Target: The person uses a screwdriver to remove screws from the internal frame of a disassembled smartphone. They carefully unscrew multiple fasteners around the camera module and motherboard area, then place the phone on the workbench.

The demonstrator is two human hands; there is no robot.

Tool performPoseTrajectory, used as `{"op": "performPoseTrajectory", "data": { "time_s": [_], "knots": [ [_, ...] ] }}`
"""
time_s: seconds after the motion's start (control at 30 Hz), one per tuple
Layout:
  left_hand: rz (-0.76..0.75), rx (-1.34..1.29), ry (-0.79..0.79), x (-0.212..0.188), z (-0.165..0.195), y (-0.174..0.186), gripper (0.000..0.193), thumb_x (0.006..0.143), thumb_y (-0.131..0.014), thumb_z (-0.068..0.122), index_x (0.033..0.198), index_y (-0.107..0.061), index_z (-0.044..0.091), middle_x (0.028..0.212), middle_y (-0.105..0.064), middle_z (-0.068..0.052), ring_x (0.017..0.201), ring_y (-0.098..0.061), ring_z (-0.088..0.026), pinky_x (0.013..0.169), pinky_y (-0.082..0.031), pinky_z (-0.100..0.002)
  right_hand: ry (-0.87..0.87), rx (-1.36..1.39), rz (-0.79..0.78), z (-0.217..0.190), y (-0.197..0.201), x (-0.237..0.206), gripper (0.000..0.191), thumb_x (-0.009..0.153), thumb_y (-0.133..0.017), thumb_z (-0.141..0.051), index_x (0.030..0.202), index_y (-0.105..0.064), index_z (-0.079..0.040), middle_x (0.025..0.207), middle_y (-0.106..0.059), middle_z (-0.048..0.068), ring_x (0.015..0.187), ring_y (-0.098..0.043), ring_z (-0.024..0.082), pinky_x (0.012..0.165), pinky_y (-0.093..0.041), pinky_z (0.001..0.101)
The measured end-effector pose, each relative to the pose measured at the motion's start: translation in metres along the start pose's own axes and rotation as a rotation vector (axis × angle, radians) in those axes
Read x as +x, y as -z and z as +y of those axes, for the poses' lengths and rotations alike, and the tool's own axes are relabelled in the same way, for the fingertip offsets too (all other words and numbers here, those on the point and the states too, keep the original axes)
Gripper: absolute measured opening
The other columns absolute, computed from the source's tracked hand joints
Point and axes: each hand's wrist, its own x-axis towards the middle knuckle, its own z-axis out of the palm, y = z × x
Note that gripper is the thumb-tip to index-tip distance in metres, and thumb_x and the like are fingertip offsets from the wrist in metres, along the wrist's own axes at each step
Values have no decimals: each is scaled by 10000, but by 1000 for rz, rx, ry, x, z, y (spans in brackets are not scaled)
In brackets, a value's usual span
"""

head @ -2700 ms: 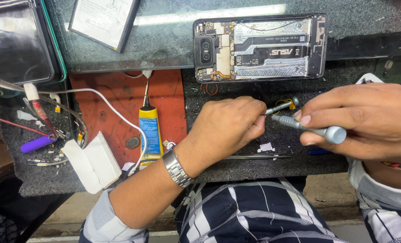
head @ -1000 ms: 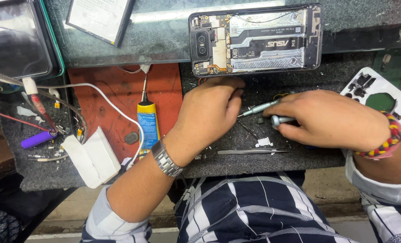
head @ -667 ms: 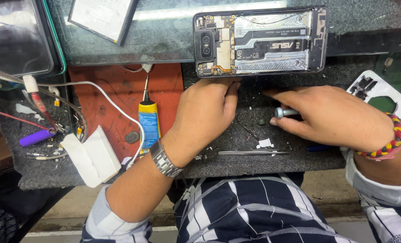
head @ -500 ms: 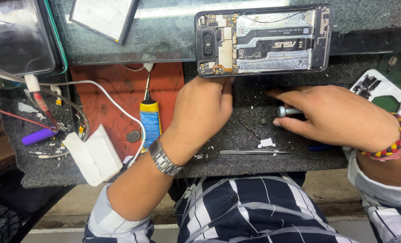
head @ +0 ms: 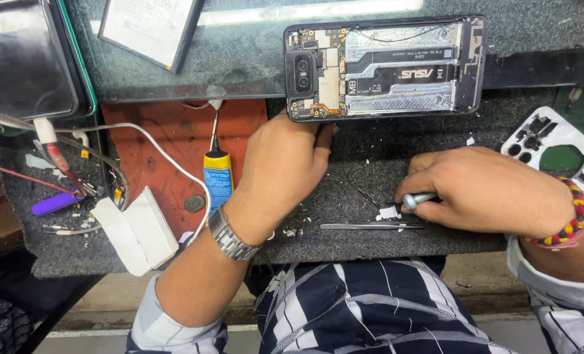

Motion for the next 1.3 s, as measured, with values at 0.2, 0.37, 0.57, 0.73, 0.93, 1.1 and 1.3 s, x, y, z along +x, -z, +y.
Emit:
{"op": "performPoseTrajectory", "data": {
  "time_s": [0.2, 0.37, 0.57, 0.73, 0.93, 1.1, 1.3],
  "knots": [
    [-64, -91, -116, -3, 4, -1, 126, 924, -688, 172, 1022, -722, 101, 893, -726, -149, 825, -704, -365, 748, -559, -493, -5, 15, 160, -1, 5, 5, 325, 821, -737, -338, 1090, -767, -157, 1001, -746, 57, 889, -710, 328, 738, -565, 446],
    [-82, -102, -149, 0, 4, 2, 183, 911, -696, 177, 1072, -735, 100, 933, -728, -150, 860, -697, -361, 758, -559, -478, -7, 54, 220, -7, 16, 10, 383, 807, -743, -359, 1120, -754, -138, 1082, -755, 89, 875, -713, 345, 740, -575, 448],
    [-140, -102, -165, 2, 11, -2, 213, 901, -691, 188, 1089, -747, 105, 932, -721, -126, 880, -696, -333, 778, -551, -454, -10, 64, 208, -12, 25, 12, 391, 806, -748, -365, 1130, -744, -147, 1041, -752, 98, 869, -706, 357, 733, -568, 463],
    [-139, -96, -186, 7, 10, -1, 192, 903, -683, 181, 1065, -757, 110, 904, -708, -120, 846, -691, -330, 754, -547, -458, -14, 75, 223, -12, 32, 13, 400, 810, -747, -369, 1136, -729, -140, 1009, -747, 106, 862, -708, 358, 731, -569, 465],
    [-171, -72, -232, 19, 9, 4, 92, 903, -676, 162, 930, -739, 101, 829, -681, -116, 782, -686, -327, 708, -542, -459, -29, 95, 172, -11, 44, 22, 401, 814, -742, -370, 1146, -716, -146, 1004, -744, 117, 884, -702, 363, 754, -564, 474],
    [-124, -86, -246, 23, 6, 3, 108, 918, -654, 152, 969, -724, 87, 851, -682, -122, 780, -686, -317, 688, -541, -447, -12, 133, 163, -7, 49, 28, 395, 827, -725, -369, 1154, -717, -148, 1009, -752, 131, 881, -706, 367, 774, -560, 480],
    [-193, 48, -219, 26, 2, 0, 70, 900, -664, 140, 899, -721, 99, 795, -681, -113, 748, -693, -304, 665, -546, -450, -25, 132, 139, -4, 52, 30, 413, 832, -718, -393, 1174, -717, -163, 1029, -756, 123, 880, -710, 363, 783, -556, 482]
  ]
}}
